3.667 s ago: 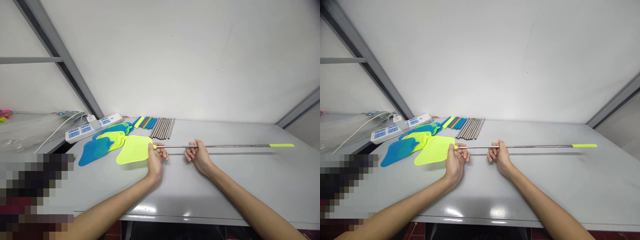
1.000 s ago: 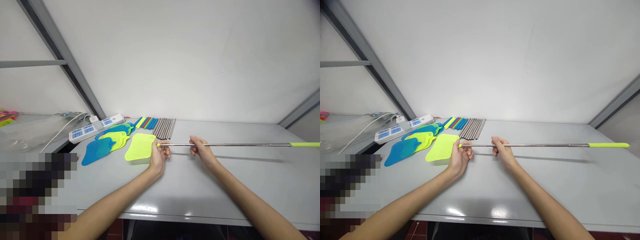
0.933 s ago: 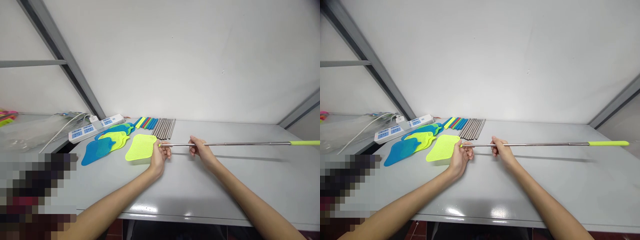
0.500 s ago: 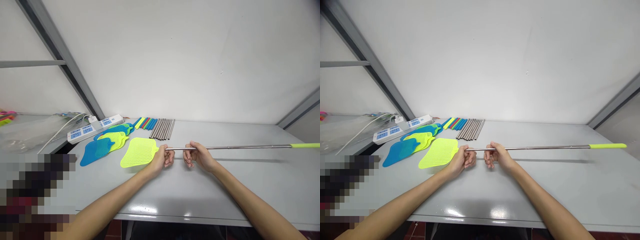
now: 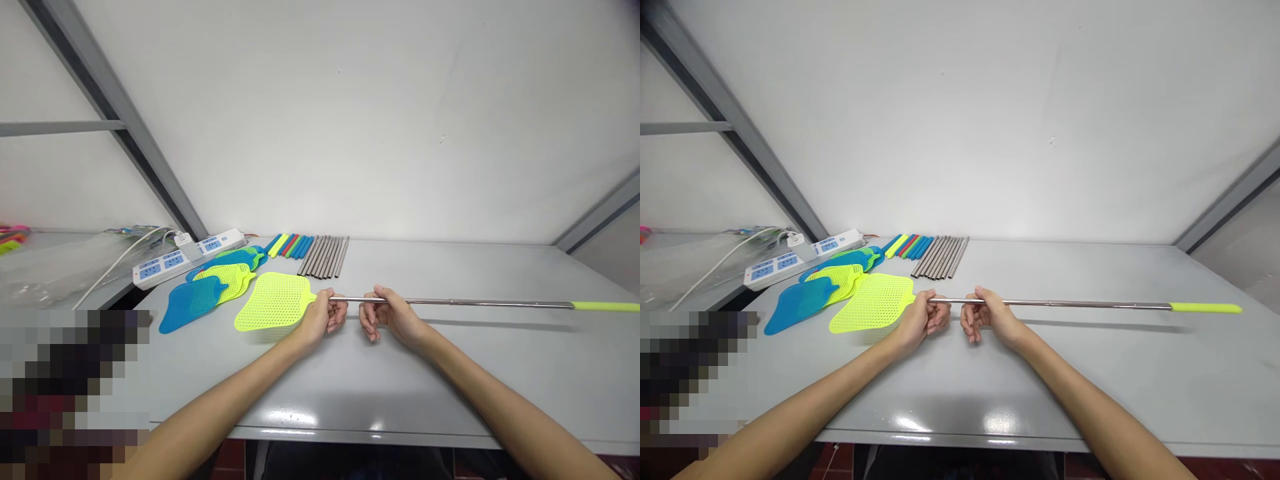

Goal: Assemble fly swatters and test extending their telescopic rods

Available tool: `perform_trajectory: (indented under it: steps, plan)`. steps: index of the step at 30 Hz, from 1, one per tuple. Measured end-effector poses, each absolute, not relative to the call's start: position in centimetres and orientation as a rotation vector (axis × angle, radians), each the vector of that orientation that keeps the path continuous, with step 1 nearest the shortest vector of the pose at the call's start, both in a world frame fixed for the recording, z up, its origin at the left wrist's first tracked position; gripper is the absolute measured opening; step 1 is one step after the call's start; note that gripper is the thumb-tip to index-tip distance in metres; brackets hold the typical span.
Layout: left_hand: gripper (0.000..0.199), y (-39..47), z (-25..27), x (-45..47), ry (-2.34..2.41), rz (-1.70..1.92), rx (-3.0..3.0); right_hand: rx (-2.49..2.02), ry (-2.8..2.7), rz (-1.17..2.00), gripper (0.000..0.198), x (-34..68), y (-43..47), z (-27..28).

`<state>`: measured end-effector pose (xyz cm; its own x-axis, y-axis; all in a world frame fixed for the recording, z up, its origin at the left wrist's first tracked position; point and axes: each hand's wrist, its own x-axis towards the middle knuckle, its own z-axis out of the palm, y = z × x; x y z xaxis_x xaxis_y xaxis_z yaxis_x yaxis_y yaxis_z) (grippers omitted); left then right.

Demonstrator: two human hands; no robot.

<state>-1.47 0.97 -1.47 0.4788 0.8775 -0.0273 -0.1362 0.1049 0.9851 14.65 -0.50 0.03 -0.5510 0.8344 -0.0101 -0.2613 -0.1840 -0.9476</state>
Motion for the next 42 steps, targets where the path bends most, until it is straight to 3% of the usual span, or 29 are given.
perform_trajectory:
  steps: [27, 35, 42]
  plan:
    - [0.044, 0.0, -1.5, -0.4, 0.907, 0.833, 1.298, -0.738, -1.351, 1.925, 0.052, 14.1, -0.5, -1.4]
    - [0.049, 0.5, -1.9, -0.4, 0.830, 0.830, 1.245, -0.983, -1.401, 1.594, 0.044, 14.4, 0.0, -1.0]
    - [0.045, 0.4, -2.0, -0.2, 0.867, 0.987, 1.200, -1.011, -1.195, 1.532, 0.040, 14.1, -0.1, -0.5]
